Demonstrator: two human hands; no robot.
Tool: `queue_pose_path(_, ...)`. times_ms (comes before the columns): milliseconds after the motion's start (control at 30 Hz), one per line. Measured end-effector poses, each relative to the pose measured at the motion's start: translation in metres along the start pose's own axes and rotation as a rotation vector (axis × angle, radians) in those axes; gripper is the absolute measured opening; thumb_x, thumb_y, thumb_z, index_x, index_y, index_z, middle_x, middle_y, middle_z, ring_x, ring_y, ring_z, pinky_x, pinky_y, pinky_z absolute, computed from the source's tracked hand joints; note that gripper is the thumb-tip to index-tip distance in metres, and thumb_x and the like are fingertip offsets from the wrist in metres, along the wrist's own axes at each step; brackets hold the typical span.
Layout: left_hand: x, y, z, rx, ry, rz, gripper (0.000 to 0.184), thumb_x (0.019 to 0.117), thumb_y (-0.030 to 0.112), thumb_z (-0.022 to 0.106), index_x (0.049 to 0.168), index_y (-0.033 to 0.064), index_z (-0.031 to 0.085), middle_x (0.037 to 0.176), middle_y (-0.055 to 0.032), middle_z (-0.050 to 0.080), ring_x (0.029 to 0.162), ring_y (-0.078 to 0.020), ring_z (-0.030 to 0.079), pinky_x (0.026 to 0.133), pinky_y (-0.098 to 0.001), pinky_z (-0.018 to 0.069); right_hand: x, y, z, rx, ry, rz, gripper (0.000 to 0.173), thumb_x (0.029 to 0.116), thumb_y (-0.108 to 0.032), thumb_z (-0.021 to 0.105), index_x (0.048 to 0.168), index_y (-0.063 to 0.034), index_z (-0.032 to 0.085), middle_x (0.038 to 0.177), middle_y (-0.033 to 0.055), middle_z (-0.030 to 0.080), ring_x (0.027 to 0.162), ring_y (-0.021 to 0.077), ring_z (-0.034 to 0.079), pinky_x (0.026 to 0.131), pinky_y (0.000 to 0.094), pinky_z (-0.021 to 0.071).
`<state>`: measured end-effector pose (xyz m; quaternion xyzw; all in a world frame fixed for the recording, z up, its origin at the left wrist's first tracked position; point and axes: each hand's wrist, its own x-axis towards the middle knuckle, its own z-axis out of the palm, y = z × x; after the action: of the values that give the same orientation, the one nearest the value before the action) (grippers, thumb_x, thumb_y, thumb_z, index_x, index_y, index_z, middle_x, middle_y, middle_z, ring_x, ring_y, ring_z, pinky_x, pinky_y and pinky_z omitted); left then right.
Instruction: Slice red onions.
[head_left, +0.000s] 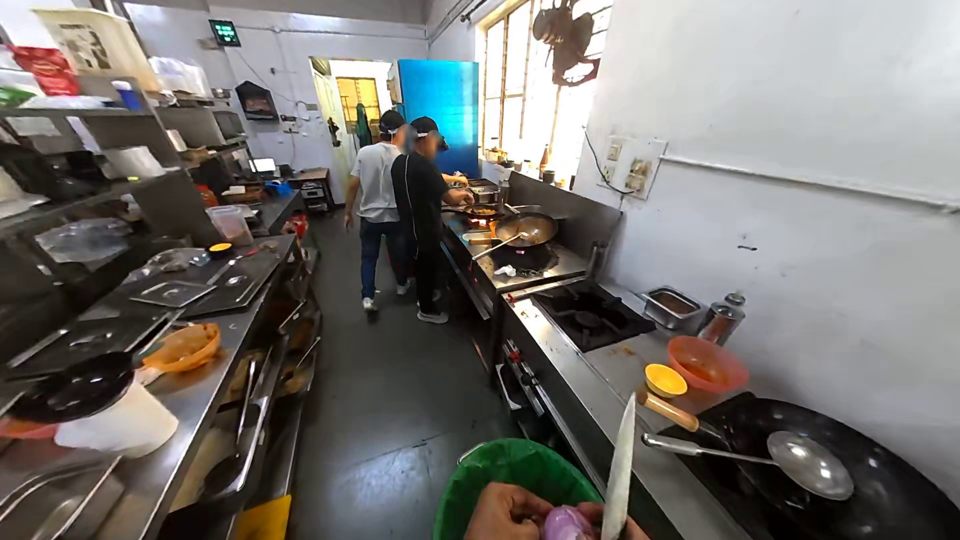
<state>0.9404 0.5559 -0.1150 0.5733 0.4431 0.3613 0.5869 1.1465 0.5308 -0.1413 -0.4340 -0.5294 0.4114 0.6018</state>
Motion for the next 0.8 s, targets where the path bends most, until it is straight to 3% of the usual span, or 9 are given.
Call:
queue_pose_path(100, 0.004, 0.003, 0.005, -0.180, 0.062, -0.073, 0.023, 0.0986, 0.003, 0.058, 0.115, -0.0010, 0.073, 0.105, -0.0144, 0.076, 0.091, -0.0261, 0.076, 0.082, -0.0453, 0.0656, 0.005, 0.002, 0.003, 0.003, 0.081, 0.014, 0.035, 0.0756, -0.002, 0.080, 0.107, 0.0060, 0.067, 0.096, 0.0108, 0.074, 0.084, 0.0185, 0.072, 0.077, 0.0357, 0.0627)
queue_pose_path(200, 0.009, -0.002, 0.006, -0.328, 0.056, -0.145, 0.028, 0.0989, 0.017, 0.068, 0.121, -0.0007, 0.071, 0.110, -0.0162, 0.074, 0.097, -0.0296, 0.074, 0.085, -0.0483, 0.0636, 0.005, 0.006, 0.006, -0.045, 0.137, 0.002, 0.038, 0.0737, 0.000, 0.082, 0.108, 0.0071, 0.067, 0.096, 0.0113, 0.075, 0.087, 0.0184, 0.073, 0.079, 0.0351, 0.0635)
queue_pose_path(367, 0.018, -0.017, 0.003, -0.475, 0.096, -0.228, 0.026, 0.0925, 0.005, 0.074, 0.115, -0.0072, 0.070, 0.108, -0.0199, 0.074, 0.098, -0.0304, 0.074, 0.094, -0.0447, 0.0606, 0.000, 0.009, 0.013, 0.027, 0.245, 0.049, 0.036, 0.0759, 0.003, 0.076, 0.109, 0.0078, 0.063, 0.098, 0.0115, 0.073, 0.082, 0.0160, 0.071, 0.071, 0.0322, 0.0620)
queue_pose_path(600, 0.025, -0.039, 0.011, -0.373, 0.122, -0.394, 0.020, 0.0937, 0.007, 0.072, 0.109, -0.0064, 0.070, 0.096, -0.0159, 0.075, 0.086, -0.0244, 0.074, 0.083, -0.0401, 0.0623, -0.003, 0.005, 0.016, 0.072, 0.377, -0.053, 0.041, 0.0727, 0.006, 0.078, 0.110, 0.0093, 0.061, 0.106, 0.0152, 0.072, 0.095, 0.0210, 0.071, 0.081, 0.0365, 0.0626)
queue_pose_path(633, 0.025, -0.043, 0.017, -0.352, 0.107, -0.406, 0.021, 0.0943, 0.009, 0.072, 0.109, -0.0058, 0.070, 0.097, -0.0155, 0.075, 0.086, -0.0237, 0.074, 0.083, -0.0396, 0.0621, -0.001, 0.002, 0.014, 0.061, 0.396, -0.052, 0.041, 0.0728, 0.006, 0.077, 0.111, 0.0095, 0.062, 0.106, 0.0147, 0.073, 0.092, 0.0197, 0.071, 0.078, 0.0347, 0.0628)
queue_pose_path(733, 0.030, -0.048, 0.037, -0.343, 0.068, -0.405, 0.022, 0.0975, 0.012, 0.068, 0.113, -0.0038, 0.069, 0.099, -0.0144, 0.074, 0.086, -0.0228, 0.073, 0.081, -0.0398, 0.0616, 0.005, -0.006, 0.012, 0.111, 0.462, 0.073, 0.036, 0.0778, 0.008, 0.073, 0.112, 0.0068, 0.062, 0.092, 0.0090, 0.072, 0.062, 0.0106, 0.065, 0.050, 0.0256, 0.0564)
queue_pose_path(800, 0.031, -0.040, 0.047, -0.511, 0.009, -0.403, 0.030, 0.1055, 0.017, 0.053, 0.130, 0.0000, 0.060, 0.111, -0.0167, 0.072, 0.096, -0.0291, 0.072, 0.086, -0.0481, 0.0605, 0.007, -0.003, 0.013, 0.181, 0.524, 0.190, 0.035, 0.0830, 0.007, 0.071, 0.117, 0.0052, 0.061, 0.086, 0.0077, 0.069, 0.053, 0.0086, 0.058, 0.043, 0.0238, 0.0503)
